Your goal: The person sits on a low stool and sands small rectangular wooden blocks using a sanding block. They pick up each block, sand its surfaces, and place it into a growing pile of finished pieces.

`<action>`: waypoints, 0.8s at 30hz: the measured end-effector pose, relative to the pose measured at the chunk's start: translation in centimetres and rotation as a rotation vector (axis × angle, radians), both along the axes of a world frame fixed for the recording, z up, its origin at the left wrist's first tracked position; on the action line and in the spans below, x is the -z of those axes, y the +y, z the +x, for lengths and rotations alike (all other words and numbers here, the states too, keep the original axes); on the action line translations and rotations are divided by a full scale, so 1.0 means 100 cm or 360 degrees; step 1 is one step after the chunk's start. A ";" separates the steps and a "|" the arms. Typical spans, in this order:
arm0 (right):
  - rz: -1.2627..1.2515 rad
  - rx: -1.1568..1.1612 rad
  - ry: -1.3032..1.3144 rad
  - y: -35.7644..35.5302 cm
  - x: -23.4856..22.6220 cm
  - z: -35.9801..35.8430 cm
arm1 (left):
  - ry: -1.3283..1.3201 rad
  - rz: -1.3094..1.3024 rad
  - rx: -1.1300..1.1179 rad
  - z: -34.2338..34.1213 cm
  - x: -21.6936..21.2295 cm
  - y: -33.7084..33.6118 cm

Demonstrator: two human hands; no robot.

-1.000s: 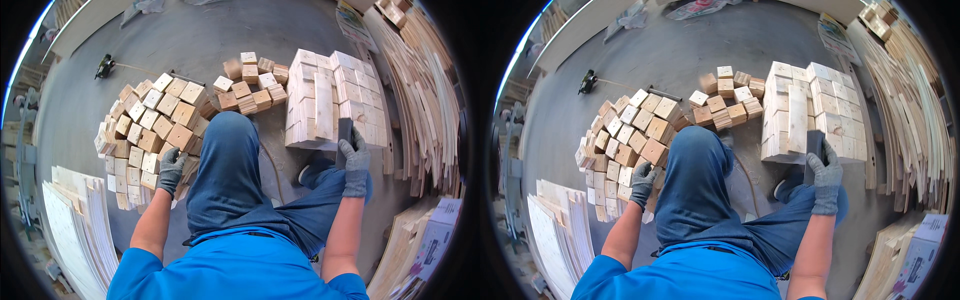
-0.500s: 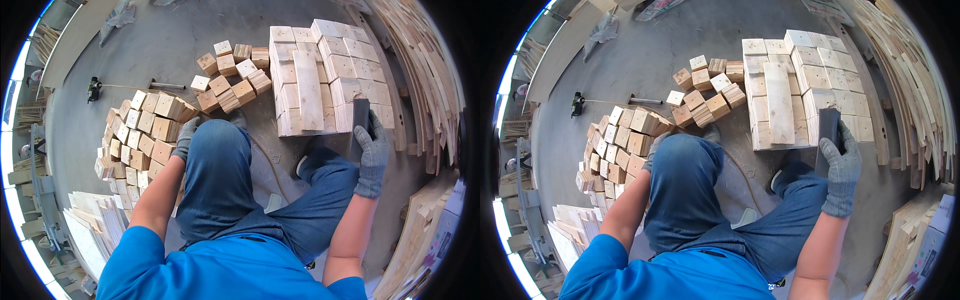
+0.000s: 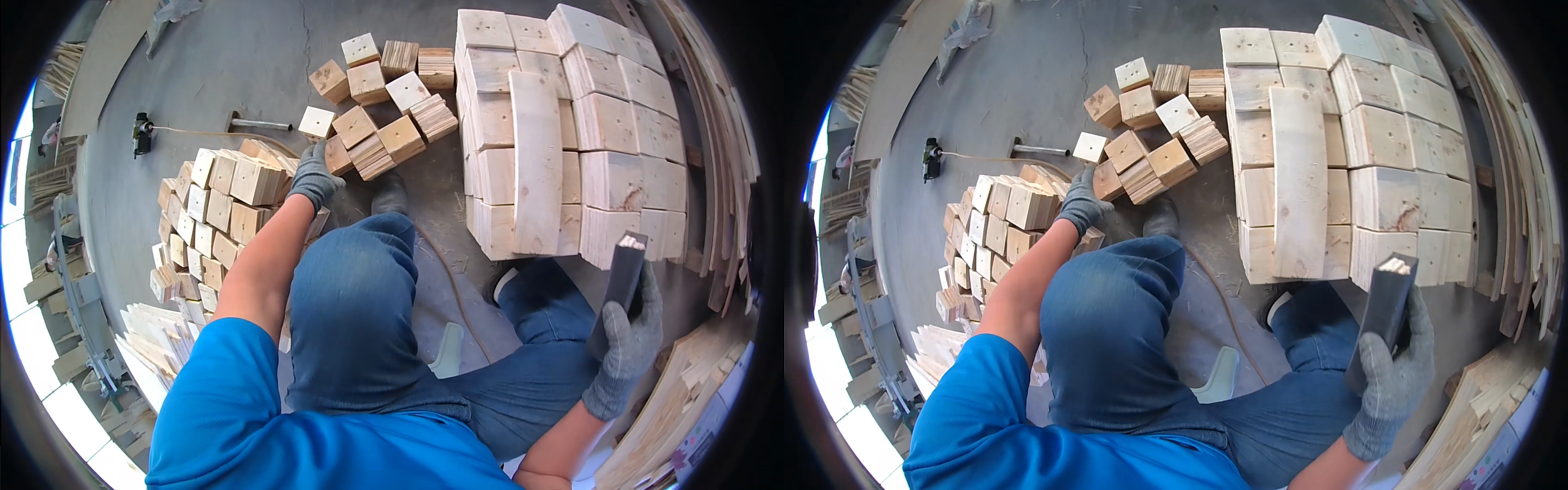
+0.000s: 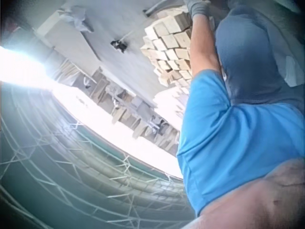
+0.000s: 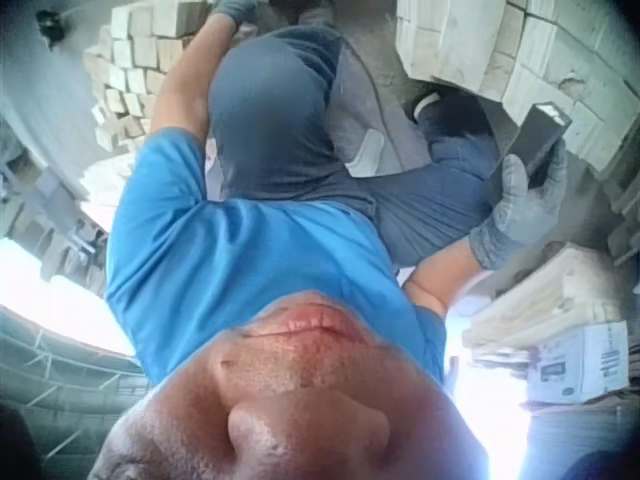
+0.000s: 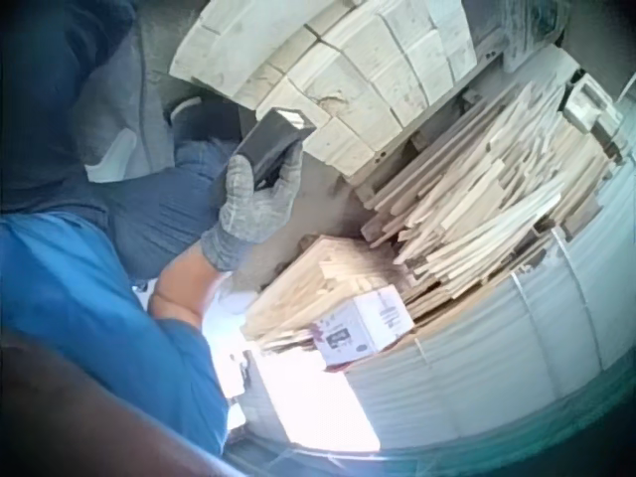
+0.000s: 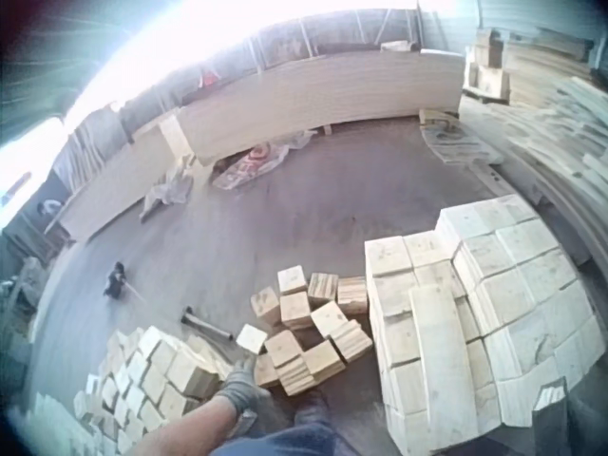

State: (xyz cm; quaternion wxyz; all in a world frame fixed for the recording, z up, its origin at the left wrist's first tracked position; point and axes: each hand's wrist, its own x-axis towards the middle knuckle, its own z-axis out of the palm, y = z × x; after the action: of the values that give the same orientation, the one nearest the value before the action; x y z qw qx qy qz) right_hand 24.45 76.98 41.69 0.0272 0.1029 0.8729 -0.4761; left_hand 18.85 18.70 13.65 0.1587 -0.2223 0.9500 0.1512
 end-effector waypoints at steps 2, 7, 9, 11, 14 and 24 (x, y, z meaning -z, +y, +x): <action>0.0012 0.0005 -0.0049 -0.008 -0.001 -0.004 | -0.0060 -0.0031 0.0000 -0.006 0.013 -0.009; 0.0086 0.0020 -0.0146 -0.014 0.000 -0.003 | -0.0199 -0.0174 0.0202 -0.027 0.033 -0.018; 0.0030 0.0045 -0.0150 -0.018 0.005 -0.004 | -0.0222 -0.0237 0.0272 -0.028 0.039 -0.021; 0.0158 0.0008 -0.0142 -0.021 0.004 -0.007 | -0.0165 -0.0329 0.0355 -0.027 0.048 -0.023; 0.0241 0.0003 -0.0146 -0.022 0.008 -0.010 | -0.0175 -0.0323 0.0392 -0.031 0.054 -0.028; 0.0261 0.0059 -0.0126 -0.042 0.003 -0.007 | -0.0024 -0.0418 0.0350 -0.020 0.032 -0.013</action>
State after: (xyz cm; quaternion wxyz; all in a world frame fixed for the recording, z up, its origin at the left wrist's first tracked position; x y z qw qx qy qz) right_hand 23.79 72.78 41.37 0.0444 0.1397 0.9051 -0.3991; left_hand 16.86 17.39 10.48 0.1509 -0.1369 0.9790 0.0059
